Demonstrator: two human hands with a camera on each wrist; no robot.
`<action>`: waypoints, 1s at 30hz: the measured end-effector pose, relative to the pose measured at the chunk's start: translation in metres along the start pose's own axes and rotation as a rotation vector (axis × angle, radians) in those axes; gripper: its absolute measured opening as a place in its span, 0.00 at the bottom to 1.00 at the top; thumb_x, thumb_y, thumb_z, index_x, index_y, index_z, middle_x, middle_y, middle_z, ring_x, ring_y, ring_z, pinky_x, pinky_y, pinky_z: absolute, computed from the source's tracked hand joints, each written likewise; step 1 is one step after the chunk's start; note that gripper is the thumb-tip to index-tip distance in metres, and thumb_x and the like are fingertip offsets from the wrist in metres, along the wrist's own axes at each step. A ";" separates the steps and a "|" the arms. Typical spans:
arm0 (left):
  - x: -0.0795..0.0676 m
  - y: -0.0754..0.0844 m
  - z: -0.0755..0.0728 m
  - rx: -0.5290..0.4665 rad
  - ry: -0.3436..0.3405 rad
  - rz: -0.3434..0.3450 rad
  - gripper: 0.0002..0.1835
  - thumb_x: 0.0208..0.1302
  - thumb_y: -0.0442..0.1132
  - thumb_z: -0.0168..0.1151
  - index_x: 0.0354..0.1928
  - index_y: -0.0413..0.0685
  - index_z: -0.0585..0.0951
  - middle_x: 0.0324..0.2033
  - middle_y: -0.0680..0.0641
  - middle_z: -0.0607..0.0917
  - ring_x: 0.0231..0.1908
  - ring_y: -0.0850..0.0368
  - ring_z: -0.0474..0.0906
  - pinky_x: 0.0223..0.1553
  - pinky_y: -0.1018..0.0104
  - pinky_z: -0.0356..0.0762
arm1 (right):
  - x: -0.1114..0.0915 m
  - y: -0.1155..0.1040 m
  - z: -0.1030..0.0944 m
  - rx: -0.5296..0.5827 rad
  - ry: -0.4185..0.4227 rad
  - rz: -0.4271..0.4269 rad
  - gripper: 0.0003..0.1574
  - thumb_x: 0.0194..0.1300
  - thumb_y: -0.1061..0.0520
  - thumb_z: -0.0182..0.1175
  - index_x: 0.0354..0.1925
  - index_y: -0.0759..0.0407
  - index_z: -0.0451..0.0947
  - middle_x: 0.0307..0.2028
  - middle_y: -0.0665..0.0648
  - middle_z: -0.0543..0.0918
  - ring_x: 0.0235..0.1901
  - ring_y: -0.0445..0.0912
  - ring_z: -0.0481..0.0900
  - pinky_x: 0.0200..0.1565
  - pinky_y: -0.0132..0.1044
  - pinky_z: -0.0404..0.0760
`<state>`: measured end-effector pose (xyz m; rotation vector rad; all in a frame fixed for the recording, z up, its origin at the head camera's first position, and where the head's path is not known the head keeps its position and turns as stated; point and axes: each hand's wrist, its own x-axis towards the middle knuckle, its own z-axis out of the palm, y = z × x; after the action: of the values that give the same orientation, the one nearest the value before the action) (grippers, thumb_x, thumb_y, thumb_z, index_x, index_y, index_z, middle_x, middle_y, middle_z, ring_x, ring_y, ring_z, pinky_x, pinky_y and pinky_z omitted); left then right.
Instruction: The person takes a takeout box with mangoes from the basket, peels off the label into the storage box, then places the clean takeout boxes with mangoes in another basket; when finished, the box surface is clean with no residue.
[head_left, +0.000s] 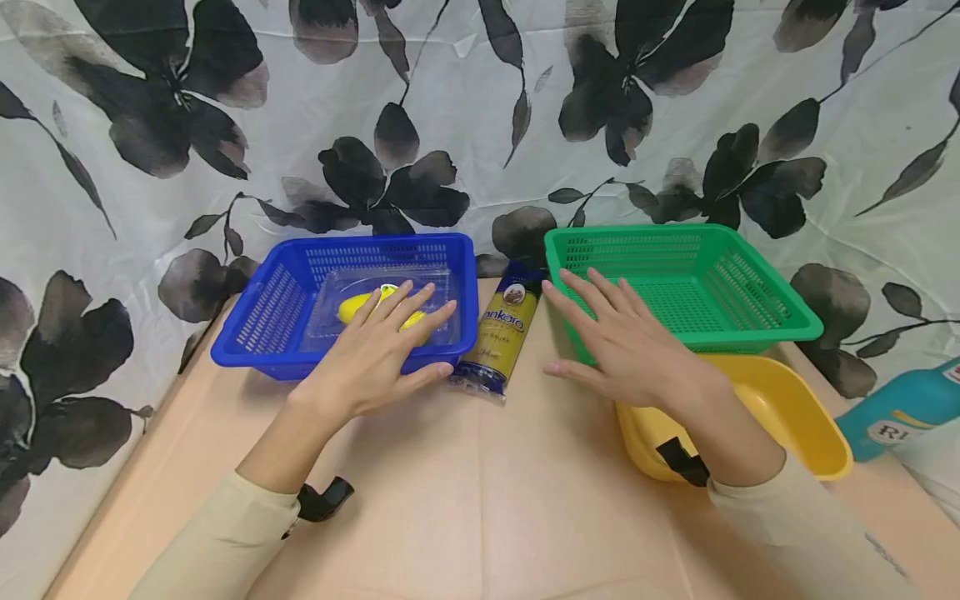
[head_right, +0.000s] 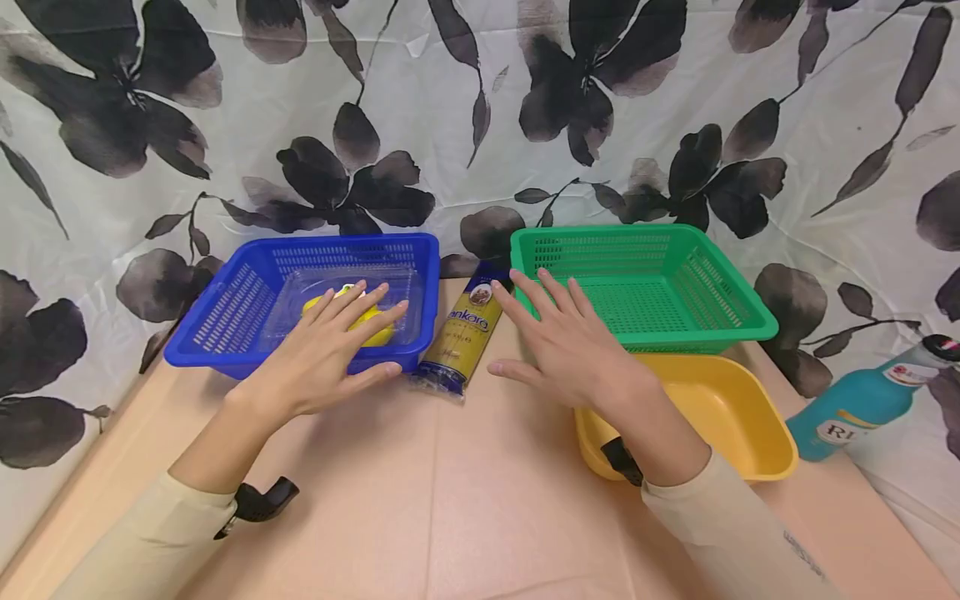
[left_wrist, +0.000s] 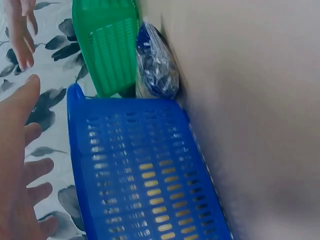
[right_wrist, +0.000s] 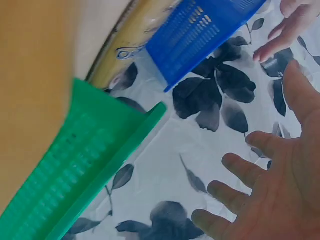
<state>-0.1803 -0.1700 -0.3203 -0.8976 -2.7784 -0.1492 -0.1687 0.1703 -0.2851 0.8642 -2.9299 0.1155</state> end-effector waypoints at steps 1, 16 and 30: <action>0.000 -0.002 0.000 -0.001 0.002 0.001 0.40 0.72 0.73 0.46 0.81 0.68 0.58 0.81 0.47 0.55 0.81 0.42 0.45 0.79 0.40 0.38 | 0.002 -0.002 0.000 0.003 0.001 -0.003 0.59 0.71 0.26 0.54 0.84 0.45 0.39 0.83 0.58 0.42 0.81 0.63 0.38 0.77 0.65 0.37; -0.012 -0.043 0.000 -0.053 0.052 -0.084 0.41 0.71 0.68 0.56 0.80 0.64 0.61 0.79 0.43 0.59 0.80 0.39 0.48 0.78 0.37 0.44 | 0.048 -0.033 0.008 0.091 -0.035 -0.100 0.57 0.72 0.27 0.52 0.84 0.47 0.41 0.83 0.59 0.44 0.81 0.62 0.39 0.78 0.61 0.39; -0.023 -0.073 -0.002 -0.119 0.084 -0.148 0.40 0.70 0.64 0.59 0.80 0.64 0.62 0.78 0.42 0.61 0.79 0.36 0.48 0.75 0.30 0.43 | 0.099 -0.050 0.031 0.309 -0.137 -0.144 0.56 0.74 0.28 0.51 0.84 0.47 0.39 0.82 0.60 0.42 0.80 0.63 0.44 0.76 0.63 0.48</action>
<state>-0.2050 -0.2428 -0.3262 -0.6936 -2.7804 -0.3711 -0.2260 0.0727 -0.3030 1.1642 -3.0095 0.5307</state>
